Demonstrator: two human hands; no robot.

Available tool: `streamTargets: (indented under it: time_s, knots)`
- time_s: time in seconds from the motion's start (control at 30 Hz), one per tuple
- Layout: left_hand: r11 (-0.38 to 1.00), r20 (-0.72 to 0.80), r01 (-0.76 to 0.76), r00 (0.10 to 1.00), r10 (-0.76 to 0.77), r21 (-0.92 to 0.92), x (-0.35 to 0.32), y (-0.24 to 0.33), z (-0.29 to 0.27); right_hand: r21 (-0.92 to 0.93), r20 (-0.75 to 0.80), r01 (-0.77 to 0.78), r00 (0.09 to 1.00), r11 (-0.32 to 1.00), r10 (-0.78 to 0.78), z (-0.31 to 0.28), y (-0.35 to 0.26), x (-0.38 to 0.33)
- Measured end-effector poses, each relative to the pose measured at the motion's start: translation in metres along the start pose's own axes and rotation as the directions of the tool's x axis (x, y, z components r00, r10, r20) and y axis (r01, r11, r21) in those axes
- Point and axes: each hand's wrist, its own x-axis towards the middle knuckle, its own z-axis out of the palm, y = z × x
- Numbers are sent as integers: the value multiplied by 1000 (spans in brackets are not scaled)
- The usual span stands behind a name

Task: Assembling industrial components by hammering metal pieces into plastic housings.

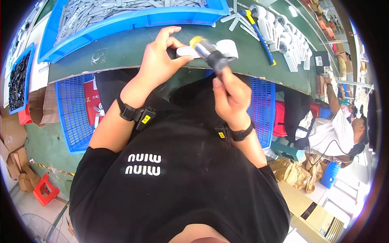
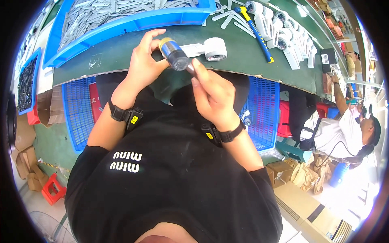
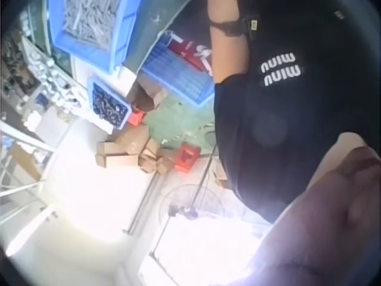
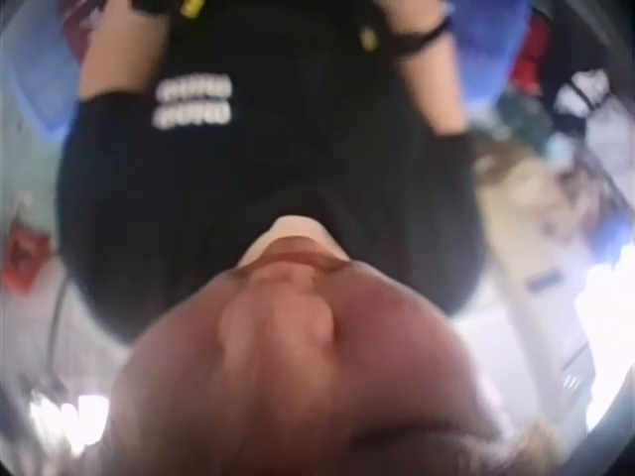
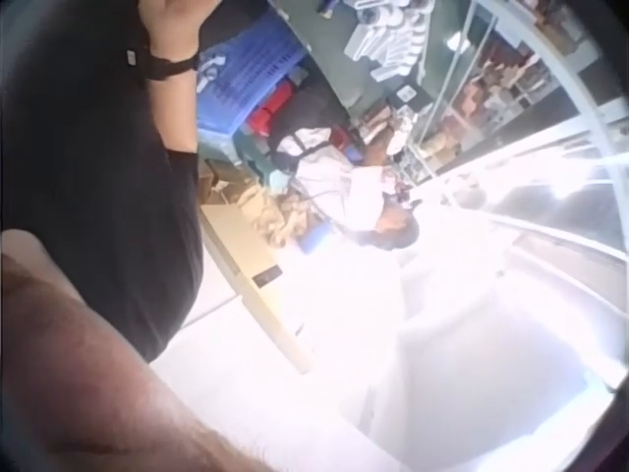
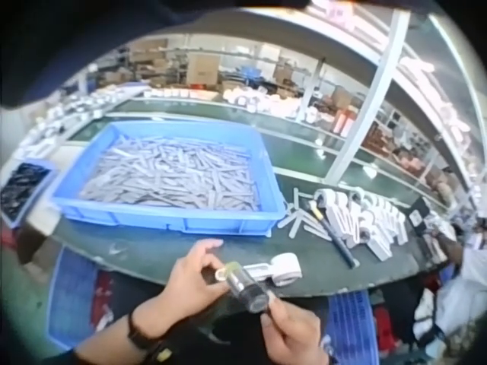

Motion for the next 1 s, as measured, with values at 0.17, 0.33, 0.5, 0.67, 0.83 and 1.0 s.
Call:
streamTargets:
  time_s: [0.17,0.33,0.5,0.67,0.83,1.0]
  knots:
    - [996,54,87,995,-87,10,0,6,-7,-66,326,-413,852,908,411,-9,-10,10]
    - [999,44,38,998,-37,-31,0,1,-3,-91,215,-167,959,982,183,-5,3,5]
    - [998,40,16,999,-13,-61,-2,-2,0,-28,155,-356,921,934,356,-20,-7,-1]
    - [1000,35,-23,999,23,8,-3,1,0,-251,199,-305,912,919,357,-32,1,-6]
    - [984,39,-163,986,161,69,1,9,1,-72,37,-342,938,937,345,-29,-4,-27]
    - [967,-7,-225,974,228,122,-3,8,5,-96,262,-535,800,839,540,-43,8,-9]
